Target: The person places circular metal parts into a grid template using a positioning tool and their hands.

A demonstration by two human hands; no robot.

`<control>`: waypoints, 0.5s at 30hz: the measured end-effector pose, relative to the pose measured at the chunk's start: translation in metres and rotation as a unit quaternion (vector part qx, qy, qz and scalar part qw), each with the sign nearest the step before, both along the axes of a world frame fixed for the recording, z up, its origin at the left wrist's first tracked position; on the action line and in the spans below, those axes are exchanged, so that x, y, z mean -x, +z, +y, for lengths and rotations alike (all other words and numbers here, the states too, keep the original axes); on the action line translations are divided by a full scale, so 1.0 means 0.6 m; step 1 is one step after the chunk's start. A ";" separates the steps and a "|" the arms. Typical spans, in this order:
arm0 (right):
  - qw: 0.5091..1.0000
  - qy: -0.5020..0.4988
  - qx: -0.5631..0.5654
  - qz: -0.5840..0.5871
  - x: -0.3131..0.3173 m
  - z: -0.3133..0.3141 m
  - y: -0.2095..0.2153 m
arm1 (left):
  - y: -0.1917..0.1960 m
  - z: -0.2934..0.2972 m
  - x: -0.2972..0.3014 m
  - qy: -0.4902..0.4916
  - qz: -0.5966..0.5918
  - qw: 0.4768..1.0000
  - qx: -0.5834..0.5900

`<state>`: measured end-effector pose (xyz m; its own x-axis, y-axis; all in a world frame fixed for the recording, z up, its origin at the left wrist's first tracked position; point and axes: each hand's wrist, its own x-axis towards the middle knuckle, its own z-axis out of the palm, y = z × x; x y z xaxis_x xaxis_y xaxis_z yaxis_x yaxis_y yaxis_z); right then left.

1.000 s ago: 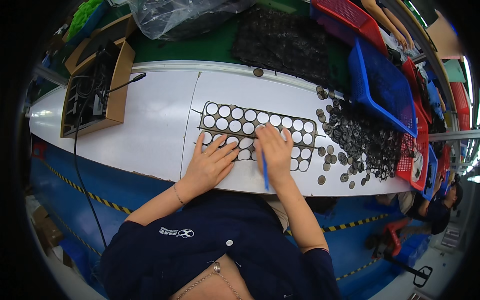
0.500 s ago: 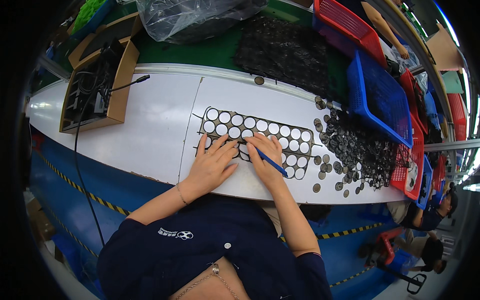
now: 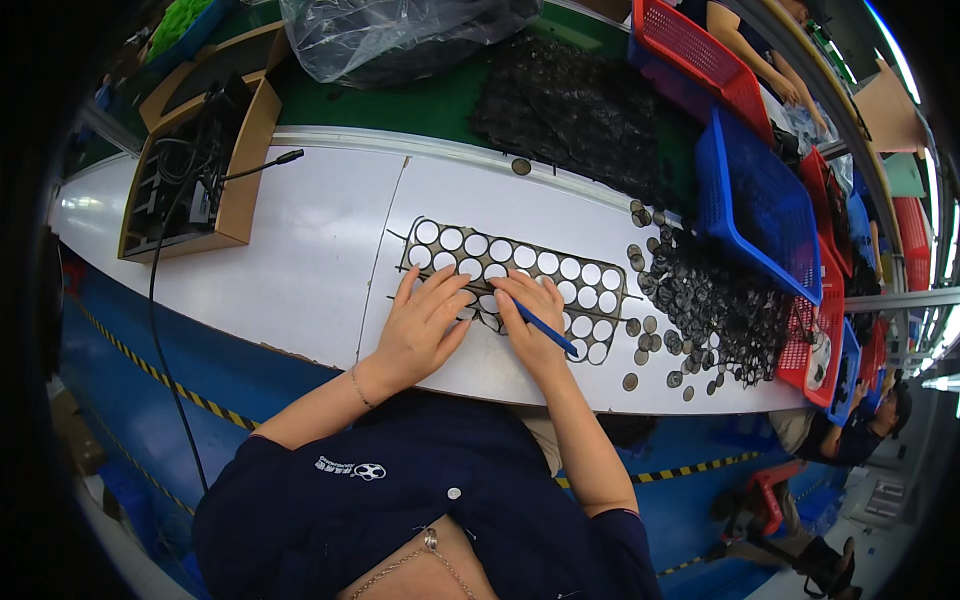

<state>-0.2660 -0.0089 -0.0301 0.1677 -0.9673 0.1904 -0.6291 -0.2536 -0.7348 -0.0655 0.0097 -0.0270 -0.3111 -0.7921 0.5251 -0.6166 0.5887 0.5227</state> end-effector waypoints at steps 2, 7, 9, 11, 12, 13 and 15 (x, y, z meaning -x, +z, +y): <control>1.000 0.004 0.000 0.009 0.001 -0.001 0.002 | -0.003 0.004 -0.005 -0.007 -0.027 1.000 0.011; 0.999 0.003 0.008 0.039 -0.005 0.000 0.005 | -0.012 0.013 -0.019 0.001 -0.047 0.999 0.011; 0.999 0.008 0.025 0.024 -0.003 -0.001 -0.002 | -0.017 0.007 -0.019 -0.002 -0.060 0.998 0.018; 0.998 0.013 0.052 0.043 -0.005 0.004 -0.003 | -0.013 0.005 -0.017 -0.006 -0.075 0.997 0.026; 0.995 0.018 0.076 0.066 -0.008 0.005 -0.005 | -0.011 0.005 -0.021 -0.011 -0.077 0.997 0.016; 0.995 0.019 0.076 0.066 -0.010 0.005 -0.005 | -0.008 0.005 -0.025 -0.017 -0.080 0.997 0.006; 0.968 0.040 0.195 0.153 -0.016 0.005 -0.004 | 0.004 0.009 -0.043 -0.040 -0.083 0.995 -0.022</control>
